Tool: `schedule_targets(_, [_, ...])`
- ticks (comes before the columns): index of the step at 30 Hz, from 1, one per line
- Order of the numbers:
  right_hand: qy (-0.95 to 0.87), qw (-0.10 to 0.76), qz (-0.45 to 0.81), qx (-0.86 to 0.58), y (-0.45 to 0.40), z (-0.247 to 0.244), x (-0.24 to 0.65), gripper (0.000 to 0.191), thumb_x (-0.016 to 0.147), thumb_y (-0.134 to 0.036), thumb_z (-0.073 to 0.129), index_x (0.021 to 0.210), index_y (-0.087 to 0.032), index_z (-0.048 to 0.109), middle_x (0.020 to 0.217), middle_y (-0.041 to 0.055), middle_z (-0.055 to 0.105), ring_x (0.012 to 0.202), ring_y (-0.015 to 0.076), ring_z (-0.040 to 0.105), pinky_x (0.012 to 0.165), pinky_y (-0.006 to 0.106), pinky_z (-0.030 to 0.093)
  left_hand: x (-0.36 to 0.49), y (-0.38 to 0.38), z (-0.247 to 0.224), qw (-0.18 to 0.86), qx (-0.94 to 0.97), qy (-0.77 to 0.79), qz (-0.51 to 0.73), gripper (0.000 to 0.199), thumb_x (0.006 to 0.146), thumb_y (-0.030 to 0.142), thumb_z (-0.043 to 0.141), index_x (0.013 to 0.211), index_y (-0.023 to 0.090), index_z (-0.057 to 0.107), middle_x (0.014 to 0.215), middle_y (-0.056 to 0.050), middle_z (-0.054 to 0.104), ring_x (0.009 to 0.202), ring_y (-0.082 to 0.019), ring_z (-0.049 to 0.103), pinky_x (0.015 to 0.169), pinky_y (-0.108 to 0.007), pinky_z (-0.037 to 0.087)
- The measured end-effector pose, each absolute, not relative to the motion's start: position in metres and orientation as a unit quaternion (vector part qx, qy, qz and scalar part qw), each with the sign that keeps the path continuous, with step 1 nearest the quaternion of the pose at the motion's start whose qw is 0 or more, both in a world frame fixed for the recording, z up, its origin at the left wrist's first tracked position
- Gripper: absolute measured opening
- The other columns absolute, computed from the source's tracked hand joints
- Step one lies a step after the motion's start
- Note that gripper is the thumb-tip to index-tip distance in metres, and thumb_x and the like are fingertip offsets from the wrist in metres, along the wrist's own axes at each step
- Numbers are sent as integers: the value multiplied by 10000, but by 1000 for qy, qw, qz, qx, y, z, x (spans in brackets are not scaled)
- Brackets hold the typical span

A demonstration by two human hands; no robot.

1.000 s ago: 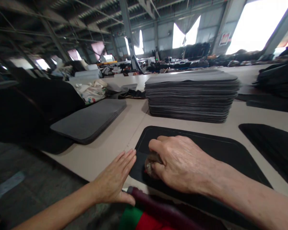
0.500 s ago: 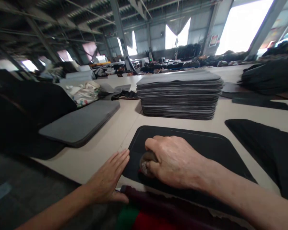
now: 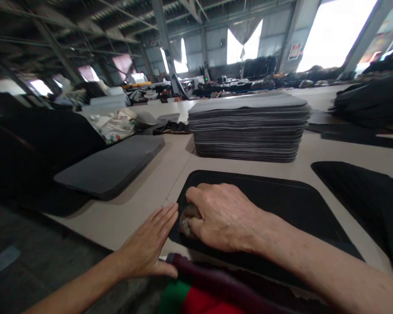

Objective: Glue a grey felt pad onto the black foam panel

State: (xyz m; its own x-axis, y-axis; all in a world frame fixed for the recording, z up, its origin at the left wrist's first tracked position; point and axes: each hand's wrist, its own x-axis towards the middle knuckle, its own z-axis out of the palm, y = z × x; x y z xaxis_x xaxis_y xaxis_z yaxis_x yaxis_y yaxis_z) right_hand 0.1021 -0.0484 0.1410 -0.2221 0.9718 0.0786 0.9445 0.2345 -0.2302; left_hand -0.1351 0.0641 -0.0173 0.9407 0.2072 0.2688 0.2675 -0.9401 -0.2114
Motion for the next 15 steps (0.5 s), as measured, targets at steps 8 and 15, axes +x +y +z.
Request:
schedule_targets(8, [-713,77,105,-689,-104,150,159,90,866,-300,564,851,-212,572,821,2,610,712,161,524,608,280,291,-136,67,-18,159,-971,-102,-147,1299,706,917,441,1568,12,86,1561,-303,289,1441,-419,325,1156,-531,304])
schedule_targets(15, [-625,90,164,-758,-159,146,201,117,901,-304,531,866,-225,611,851,19,636,705,160,567,573,265,346,-135,69,-20,192,-967,-94,-141,1301,703,924,436,1571,20,82,1564,-290,297,1442,-400,327,1167,-506,280])
